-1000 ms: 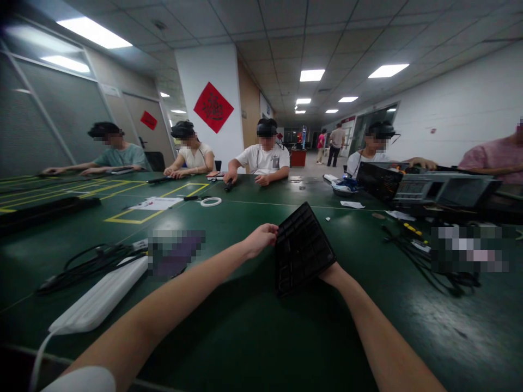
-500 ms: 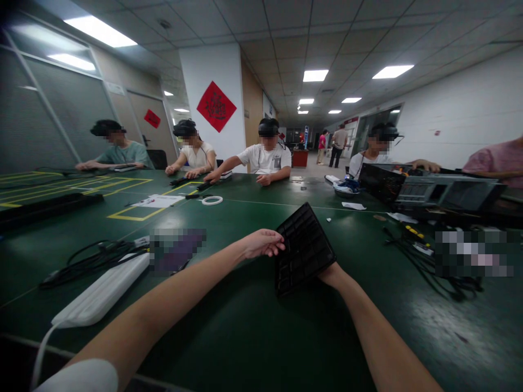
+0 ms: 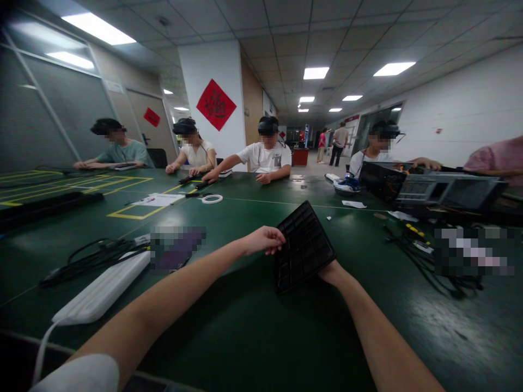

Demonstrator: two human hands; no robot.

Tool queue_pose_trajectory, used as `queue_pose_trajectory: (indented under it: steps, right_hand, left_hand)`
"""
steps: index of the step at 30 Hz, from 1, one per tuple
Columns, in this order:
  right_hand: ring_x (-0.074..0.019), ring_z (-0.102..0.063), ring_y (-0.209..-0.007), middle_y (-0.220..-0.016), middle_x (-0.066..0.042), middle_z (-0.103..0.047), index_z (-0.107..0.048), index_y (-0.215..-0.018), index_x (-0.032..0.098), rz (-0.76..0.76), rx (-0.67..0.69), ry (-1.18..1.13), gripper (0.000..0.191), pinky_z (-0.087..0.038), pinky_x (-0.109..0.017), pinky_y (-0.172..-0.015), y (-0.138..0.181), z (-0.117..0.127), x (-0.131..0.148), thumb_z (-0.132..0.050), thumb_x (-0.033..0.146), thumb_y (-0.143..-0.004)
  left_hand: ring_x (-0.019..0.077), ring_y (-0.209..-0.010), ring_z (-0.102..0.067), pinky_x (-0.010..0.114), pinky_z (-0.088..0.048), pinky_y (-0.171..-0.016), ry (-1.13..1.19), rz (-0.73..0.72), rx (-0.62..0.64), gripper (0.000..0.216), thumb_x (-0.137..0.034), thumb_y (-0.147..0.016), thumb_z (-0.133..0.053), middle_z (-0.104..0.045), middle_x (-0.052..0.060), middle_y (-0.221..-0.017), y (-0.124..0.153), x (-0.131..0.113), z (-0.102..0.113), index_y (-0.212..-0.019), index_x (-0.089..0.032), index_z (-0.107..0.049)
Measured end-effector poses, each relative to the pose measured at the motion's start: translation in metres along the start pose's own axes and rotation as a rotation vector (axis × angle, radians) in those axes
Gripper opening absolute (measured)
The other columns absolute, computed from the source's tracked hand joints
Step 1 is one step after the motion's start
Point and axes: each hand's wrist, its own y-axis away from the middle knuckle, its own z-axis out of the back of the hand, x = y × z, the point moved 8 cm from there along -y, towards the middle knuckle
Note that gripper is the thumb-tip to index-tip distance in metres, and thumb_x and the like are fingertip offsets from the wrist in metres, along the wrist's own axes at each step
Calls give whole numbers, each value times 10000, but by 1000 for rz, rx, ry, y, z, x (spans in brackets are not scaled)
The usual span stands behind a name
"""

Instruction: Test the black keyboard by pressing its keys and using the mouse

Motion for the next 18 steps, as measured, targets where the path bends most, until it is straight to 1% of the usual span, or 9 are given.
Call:
queue_pose_trajectory:
  steps: [2,4,7,9,10,12,14,16,18]
  right_hand:
    - [-224,-581,-912,-773,14,-679,-628,-685,257,-47,8,-63,240,-421,-399,-910,2,-2,-2,-591,475,-592]
    - [-237,-574,-892,-775,10,-678,-627,-667,260,-63,-51,-87,279,-408,-425,-924,4,4,-2,-659,489,-512]
    - [-239,-572,-827,-762,16,-673,-629,-677,265,-51,-156,-136,372,-416,-447,-904,6,15,-5,-737,487,-399]
    - [-231,-568,-817,-766,20,-670,-634,-694,262,-25,-184,-145,394,-418,-437,-898,7,20,-6,-754,480,-389]
    - [-225,-566,-817,-769,24,-669,-637,-702,263,-16,-186,-146,393,-420,-430,-893,7,21,-6,-757,476,-394]
    - [-215,-566,-815,-770,37,-671,-643,-697,270,-9,-193,-153,388,-432,-412,-881,7,22,-5,-768,460,-383]
    - [-208,-568,-800,-749,50,-673,-646,-671,282,-23,-198,-171,401,-447,-397,-865,8,21,-4,-783,451,-334]
    - [-205,-572,-793,-741,56,-676,-649,-660,292,-46,-181,-183,410,-456,-391,-854,8,18,-1,-779,473,-316]
    - [-205,-578,-783,-739,46,-679,-652,-668,291,-24,-120,-113,391,-456,-400,-851,9,11,7,-741,536,-376]
  left_hand:
    - [43,-411,-459,163,-334,-410,-159,-34,-28,101,-99,-714,-496,-542,-34,-585,-1,-5,-1,-806,-125,-530]
    - [55,-435,-473,178,-362,-444,-349,-106,-52,133,-68,-699,-471,-537,-35,-589,0,-14,-2,-797,-135,-532]
    - [118,-579,-542,238,-420,-575,-726,-298,-78,136,-61,-670,-491,-569,4,-658,8,-37,-10,-746,-152,-557]
    - [172,-698,-566,280,-426,-665,-936,-413,-68,130,-71,-675,-494,-591,41,-733,16,-50,-20,-732,-162,-567]
    - [191,-738,-569,295,-424,-695,-1001,-448,-58,134,-73,-684,-486,-596,54,-764,19,-54,-25,-735,-165,-568]
    - [201,-780,-571,301,-422,-724,-1032,-491,-42,154,-73,-705,-465,-599,66,-810,24,-59,-32,-769,-171,-566]
    - [181,-762,-572,283,-429,-704,-948,-494,-48,170,-81,-725,-461,-597,56,-812,23,-59,-33,-829,-175,-557]
    - [141,-665,-563,251,-435,-628,-777,-429,-65,163,-99,-746,-461,-582,28,-752,16,-52,-26,-875,-170,-533]
    - [103,-543,-521,218,-417,-528,-596,-315,-90,108,-131,-757,-477,-541,-6,-670,6,-38,-16,-856,-159,-509]
